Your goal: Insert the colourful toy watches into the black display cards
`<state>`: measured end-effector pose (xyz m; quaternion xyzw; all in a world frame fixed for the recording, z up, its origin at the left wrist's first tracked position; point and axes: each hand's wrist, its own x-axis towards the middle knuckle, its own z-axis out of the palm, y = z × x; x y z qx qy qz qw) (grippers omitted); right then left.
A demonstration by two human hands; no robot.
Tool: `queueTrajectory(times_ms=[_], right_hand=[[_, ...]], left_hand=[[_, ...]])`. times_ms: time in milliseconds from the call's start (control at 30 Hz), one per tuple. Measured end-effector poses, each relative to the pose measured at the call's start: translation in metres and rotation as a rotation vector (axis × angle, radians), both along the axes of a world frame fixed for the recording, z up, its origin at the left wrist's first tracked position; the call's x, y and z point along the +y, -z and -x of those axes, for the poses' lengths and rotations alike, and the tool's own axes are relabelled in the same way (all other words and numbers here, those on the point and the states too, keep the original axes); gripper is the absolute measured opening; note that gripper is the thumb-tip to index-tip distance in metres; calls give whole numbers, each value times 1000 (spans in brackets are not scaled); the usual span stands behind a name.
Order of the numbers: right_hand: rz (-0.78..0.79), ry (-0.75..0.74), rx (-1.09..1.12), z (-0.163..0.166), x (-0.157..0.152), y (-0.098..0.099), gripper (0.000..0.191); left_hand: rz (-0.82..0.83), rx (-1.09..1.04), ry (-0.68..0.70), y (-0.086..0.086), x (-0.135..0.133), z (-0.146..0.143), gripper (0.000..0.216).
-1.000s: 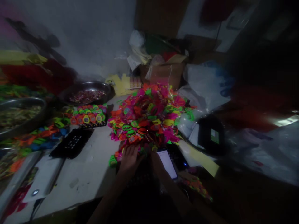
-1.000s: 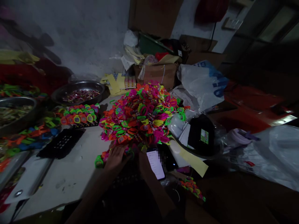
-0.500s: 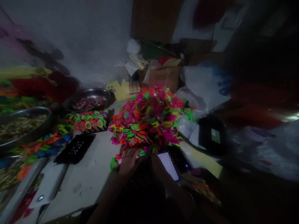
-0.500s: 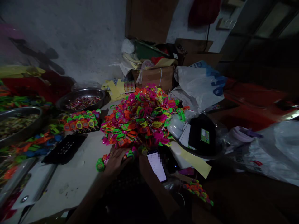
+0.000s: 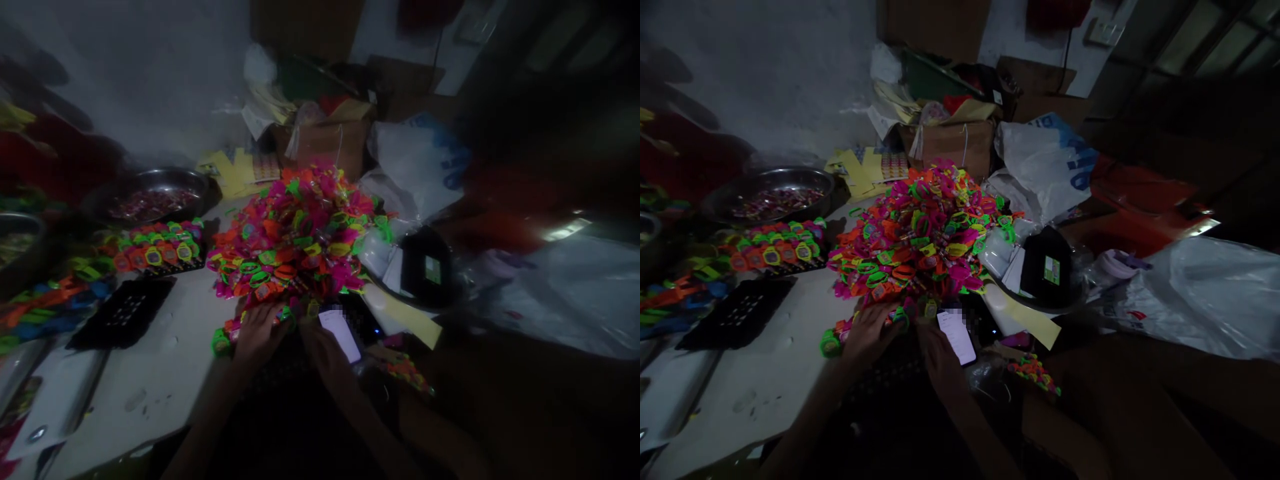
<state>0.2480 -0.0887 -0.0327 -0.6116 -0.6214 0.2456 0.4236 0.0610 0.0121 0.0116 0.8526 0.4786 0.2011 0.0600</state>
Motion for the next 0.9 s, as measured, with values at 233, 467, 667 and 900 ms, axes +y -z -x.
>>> queueTrajectory(times_ms=[233, 467, 667, 900], right_hand=[[-177, 140, -486, -62, -45, 31, 33], [-195, 99, -674, -79, -38, 49, 35], [-177, 69, -700, -86, -8, 41, 36], [-145, 76, -678, -81, -1, 38, 37]], left_hand=[[-162, -11, 8, -3, -6, -4, 52], [-190, -42, -17, -2, -9, -6, 53], [-145, -75, -16, -2, -10, -6, 52], [-129, -106, -17, 1, -11, -6, 53]])
